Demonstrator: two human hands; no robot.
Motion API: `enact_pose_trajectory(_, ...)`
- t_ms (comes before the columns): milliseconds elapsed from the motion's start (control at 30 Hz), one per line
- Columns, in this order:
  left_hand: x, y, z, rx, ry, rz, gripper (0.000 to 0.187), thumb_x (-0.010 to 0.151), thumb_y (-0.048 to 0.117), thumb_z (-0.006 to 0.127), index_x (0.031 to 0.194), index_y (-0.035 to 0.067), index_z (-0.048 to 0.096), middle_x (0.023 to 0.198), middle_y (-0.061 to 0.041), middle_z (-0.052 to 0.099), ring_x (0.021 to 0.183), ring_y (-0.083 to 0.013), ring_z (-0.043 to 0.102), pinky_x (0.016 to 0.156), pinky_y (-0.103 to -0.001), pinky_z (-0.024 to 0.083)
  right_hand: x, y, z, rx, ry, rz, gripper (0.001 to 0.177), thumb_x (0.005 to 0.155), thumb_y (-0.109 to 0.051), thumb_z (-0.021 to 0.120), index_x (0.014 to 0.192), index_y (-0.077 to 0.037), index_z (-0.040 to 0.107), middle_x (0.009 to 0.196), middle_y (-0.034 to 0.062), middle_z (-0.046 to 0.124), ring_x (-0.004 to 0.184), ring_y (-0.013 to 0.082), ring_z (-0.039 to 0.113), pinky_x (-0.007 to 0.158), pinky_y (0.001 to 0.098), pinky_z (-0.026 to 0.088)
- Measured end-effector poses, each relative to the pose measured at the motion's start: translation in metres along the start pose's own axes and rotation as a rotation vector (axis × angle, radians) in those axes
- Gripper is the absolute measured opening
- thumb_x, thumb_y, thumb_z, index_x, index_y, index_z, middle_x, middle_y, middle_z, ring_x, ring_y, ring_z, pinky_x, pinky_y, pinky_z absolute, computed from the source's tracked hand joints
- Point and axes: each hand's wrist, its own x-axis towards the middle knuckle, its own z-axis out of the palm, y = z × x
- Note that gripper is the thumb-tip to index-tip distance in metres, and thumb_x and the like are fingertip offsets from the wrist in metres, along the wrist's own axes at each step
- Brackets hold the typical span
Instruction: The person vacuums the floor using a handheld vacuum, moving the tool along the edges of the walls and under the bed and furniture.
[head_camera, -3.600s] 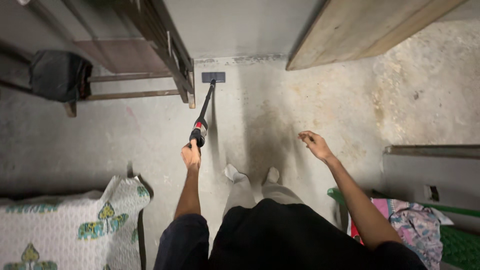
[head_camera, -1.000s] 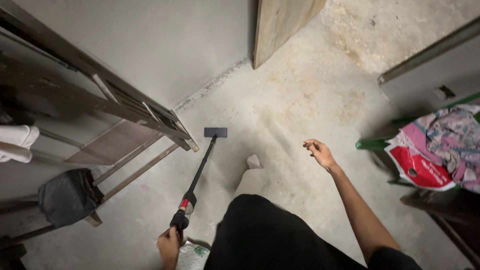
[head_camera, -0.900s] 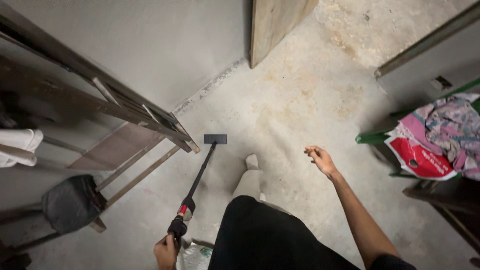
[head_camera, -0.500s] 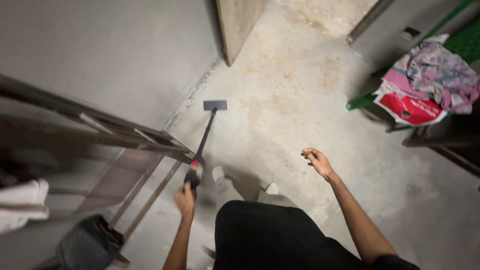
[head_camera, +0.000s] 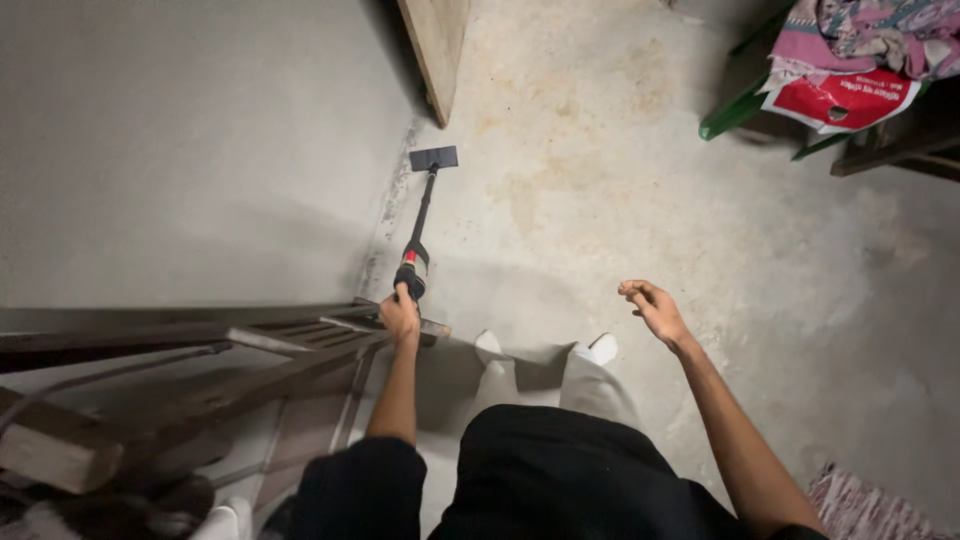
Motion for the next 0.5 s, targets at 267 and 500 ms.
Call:
enact_pose_trajectory(267, -0.056, -0.098, -0.032, -0.001, -0.159, -0.048, 0.066, 0.097, 0.054, 0.051, 0.070, -0.004, 0.070, 0.062, -0.017, 0.067, 0.062, -0.0339, 0.068, 0.066, -0.049, 0.052, -0.007, 0.011, 0.033, -0.015, -0.060, -0.041, 0.039, 0.102, -0.027, 0.050, 0.133, -0.007, 0.062, 0.128, 0.0070, 0.070, 0.120, 0.0187, 0.063, 0.096, 0.0364, 0.053)
enact_pose_trajectory(500, -0.162, -0.143, -0.120, 0.078, -0.083, -0.022, 0.056, 0.094, 0.048, 0.054, 0.090, -0.004, 0.074, 0.071, -0.024, 0.069, 0.068, -0.0390, 0.068, 0.067, -0.050, 0.051, -0.008, 0.026, 0.031, 0.007, -0.077, -0.037, 0.038, 0.101, -0.026, 0.052, 0.132, -0.006, 0.063, 0.126, 0.0080, 0.071, 0.116, 0.0197, 0.063, 0.093, 0.0370, 0.053)
